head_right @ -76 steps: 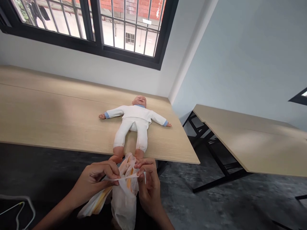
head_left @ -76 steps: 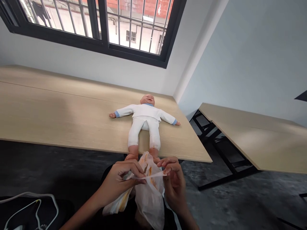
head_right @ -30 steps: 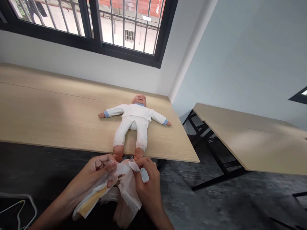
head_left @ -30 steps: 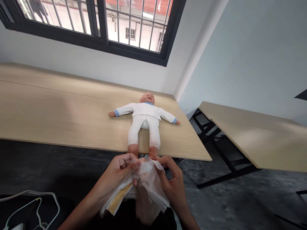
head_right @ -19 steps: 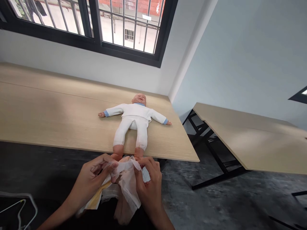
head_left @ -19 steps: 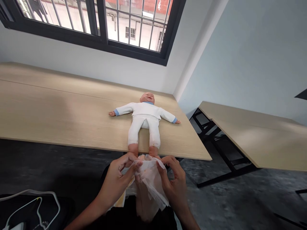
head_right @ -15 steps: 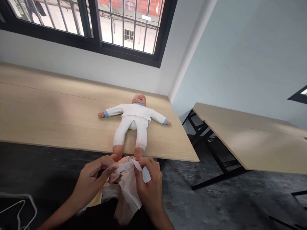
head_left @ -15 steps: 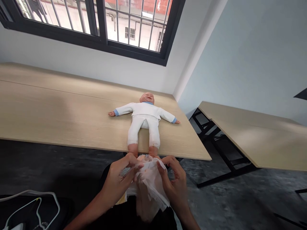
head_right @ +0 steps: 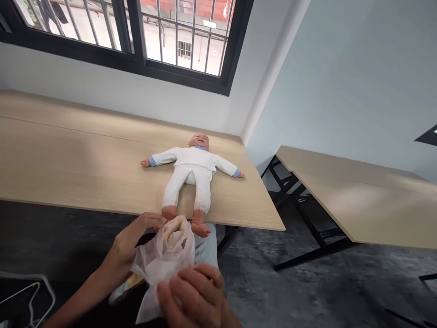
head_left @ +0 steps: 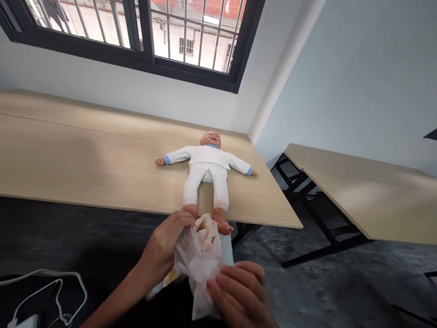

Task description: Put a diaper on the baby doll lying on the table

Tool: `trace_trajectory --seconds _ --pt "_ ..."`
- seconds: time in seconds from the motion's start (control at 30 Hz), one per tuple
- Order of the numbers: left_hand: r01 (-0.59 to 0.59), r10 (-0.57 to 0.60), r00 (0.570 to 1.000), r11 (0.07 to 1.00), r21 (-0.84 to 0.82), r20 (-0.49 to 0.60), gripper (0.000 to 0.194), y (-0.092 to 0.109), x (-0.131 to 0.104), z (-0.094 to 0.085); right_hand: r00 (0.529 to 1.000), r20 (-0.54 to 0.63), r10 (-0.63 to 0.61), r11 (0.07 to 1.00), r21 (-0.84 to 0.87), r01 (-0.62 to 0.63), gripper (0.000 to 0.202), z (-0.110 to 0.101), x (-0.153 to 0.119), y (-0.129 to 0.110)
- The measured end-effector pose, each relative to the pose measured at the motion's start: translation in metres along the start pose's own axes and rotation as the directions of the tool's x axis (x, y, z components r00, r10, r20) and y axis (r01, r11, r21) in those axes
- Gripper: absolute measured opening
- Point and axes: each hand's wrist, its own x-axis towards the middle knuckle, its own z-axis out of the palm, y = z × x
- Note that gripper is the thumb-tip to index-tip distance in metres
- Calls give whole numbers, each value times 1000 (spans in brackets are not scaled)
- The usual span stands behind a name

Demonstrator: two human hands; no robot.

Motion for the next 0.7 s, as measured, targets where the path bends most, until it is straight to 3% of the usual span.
trace_trajectory --seconds 0.1,0.2,0.27,0.33,0.43,0.53,0.7 --pt "213 -217 976 968 -130 -15 4 1 5 -7 997 -81 -11 998 59 16 6 6 0 -6" --pt "296 -315 949 908 -295 -16 13 3 7 -14 982 -114 147 935 340 -100 36 16 4 -2" --pt "320 -345 938 876 -361 -6 14 6 8 -17 961 57 271 831 489 -263 47 20 10 2" --pt "328 -363 932 859 -393 -17 15 8 9 -18 911 308 274 776 488 -399 46 23 16 4" --pt "334 -386 921 857 -393 -59 17 7 12 -20 827 540 159 855 344 -389 27 29 17 5" --pt "354 -429 895 850 -389 -123 17 0 18 -25 827 548 126 895 297 -333 39 33 7 7" --pt "408 -520 845 775 -483 -120 27 -13 29 -39 834 542 106 774 481 -411 31 16 1 16"
